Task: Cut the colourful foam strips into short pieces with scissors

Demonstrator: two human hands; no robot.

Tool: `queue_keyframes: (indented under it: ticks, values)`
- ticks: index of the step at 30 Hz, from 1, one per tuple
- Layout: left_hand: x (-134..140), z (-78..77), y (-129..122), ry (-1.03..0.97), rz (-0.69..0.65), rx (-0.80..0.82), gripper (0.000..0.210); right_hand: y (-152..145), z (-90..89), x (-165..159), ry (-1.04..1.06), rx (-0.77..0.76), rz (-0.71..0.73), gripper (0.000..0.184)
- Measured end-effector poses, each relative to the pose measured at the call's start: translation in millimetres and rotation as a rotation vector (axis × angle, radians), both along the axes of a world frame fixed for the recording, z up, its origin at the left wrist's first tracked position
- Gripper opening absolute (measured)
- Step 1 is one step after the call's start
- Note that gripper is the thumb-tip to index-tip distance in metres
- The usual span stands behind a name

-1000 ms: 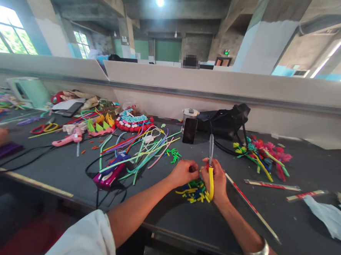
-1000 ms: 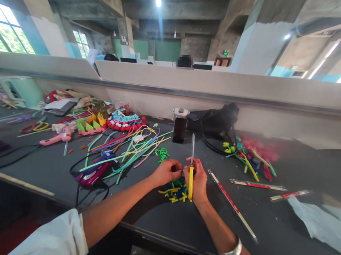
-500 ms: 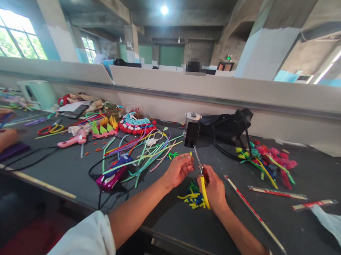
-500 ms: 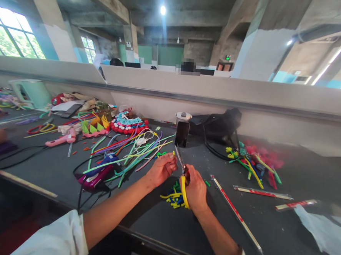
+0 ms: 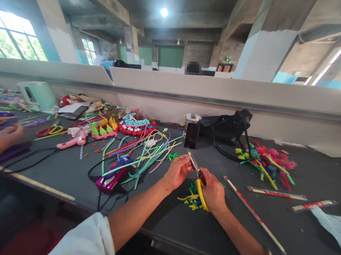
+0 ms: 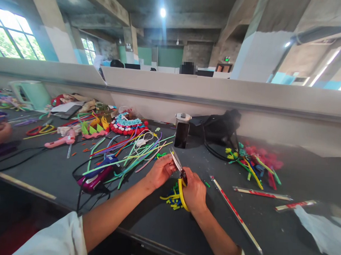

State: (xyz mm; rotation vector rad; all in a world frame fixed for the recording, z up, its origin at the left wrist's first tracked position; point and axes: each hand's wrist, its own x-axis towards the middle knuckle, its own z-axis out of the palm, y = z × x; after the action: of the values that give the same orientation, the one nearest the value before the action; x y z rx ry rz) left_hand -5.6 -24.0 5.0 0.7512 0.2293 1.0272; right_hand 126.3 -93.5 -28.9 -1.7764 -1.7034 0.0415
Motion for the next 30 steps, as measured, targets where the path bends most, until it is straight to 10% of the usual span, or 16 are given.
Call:
queue_keyframes:
  ticks: [30]
  values:
    - [0.9, 1.7, -0.4, 0.028, 0.031, -0.003, 0.024, -3.0, 3.2, -2.5, -0.042, 0.032, -0.001, 0.025]
